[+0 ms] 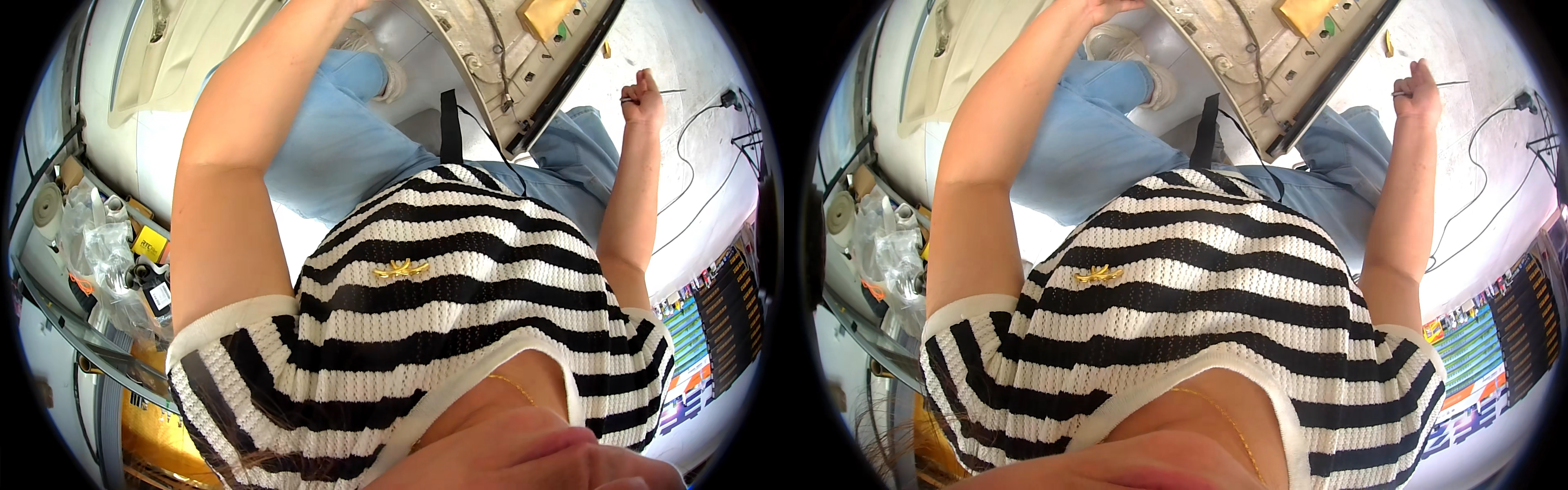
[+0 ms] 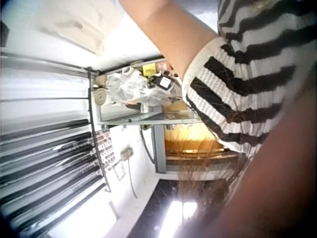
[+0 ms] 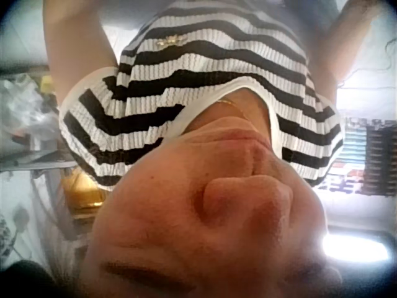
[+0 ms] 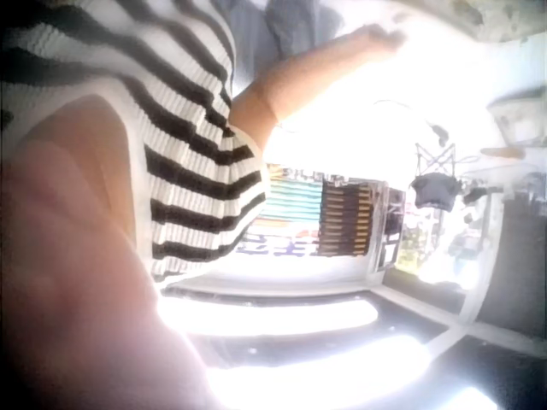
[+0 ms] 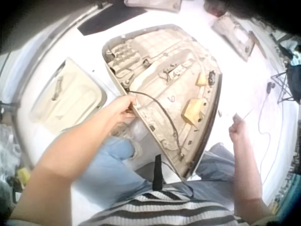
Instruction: The person sits on the floor and uses a small metal tool to scrape and clean the interior surface of a disassembled electronic device casing. The person repeatedly scrapes along the edges and inner contours of the casing.
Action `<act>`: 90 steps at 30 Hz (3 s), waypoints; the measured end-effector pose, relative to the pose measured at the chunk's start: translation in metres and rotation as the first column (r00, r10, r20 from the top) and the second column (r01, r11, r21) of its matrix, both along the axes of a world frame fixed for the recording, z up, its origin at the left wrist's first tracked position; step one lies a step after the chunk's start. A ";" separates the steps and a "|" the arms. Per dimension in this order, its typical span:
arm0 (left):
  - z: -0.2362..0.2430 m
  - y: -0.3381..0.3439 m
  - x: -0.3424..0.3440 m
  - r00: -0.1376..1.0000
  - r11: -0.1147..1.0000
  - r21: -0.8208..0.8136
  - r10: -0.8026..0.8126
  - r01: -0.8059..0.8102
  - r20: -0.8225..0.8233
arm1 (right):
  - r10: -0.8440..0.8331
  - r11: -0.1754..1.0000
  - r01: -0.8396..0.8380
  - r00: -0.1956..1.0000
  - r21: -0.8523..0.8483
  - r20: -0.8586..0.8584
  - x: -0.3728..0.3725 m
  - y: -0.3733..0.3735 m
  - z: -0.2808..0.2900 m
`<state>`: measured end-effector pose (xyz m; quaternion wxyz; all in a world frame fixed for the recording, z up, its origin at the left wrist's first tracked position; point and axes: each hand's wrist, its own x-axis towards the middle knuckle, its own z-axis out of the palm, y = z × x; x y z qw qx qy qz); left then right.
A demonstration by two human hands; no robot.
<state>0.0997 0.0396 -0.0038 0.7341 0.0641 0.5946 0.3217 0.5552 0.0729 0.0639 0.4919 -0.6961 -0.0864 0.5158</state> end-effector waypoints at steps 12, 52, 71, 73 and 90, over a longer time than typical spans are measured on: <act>0.038 0.006 -0.010 0.989 0.996 0.003 0.085 -0.085 -0.123 | 0.475 0.868 -0.405 0.846 -0.288 0.243 -0.081 -0.078 -0.025; 0.071 -0.173 0.152 0.916 0.986 -0.084 0.167 -0.147 0.364 | 0.275 0.940 -0.275 0.961 -0.202 -0.032 -0.141 -0.043 0.003; 0.035 -0.185 0.138 0.899 0.897 -0.149 0.430 -0.416 0.079 | 0.816 0.028 -0.958 -0.142 -0.284 0.560 -0.198 -0.025 0.027; 0.030 -0.183 0.134 0.916 0.906 -0.183 0.397 -0.381 0.061 | 0.825 -0.071 -0.934 -0.252 -0.350 0.505 -0.226 -0.026 -0.007; 0.063 -0.171 0.120 0.954 0.964 -0.180 0.142 -0.194 -0.264 | 0.968 -0.243 -0.962 -0.249 -0.128 0.035 -0.295 -0.067 -0.025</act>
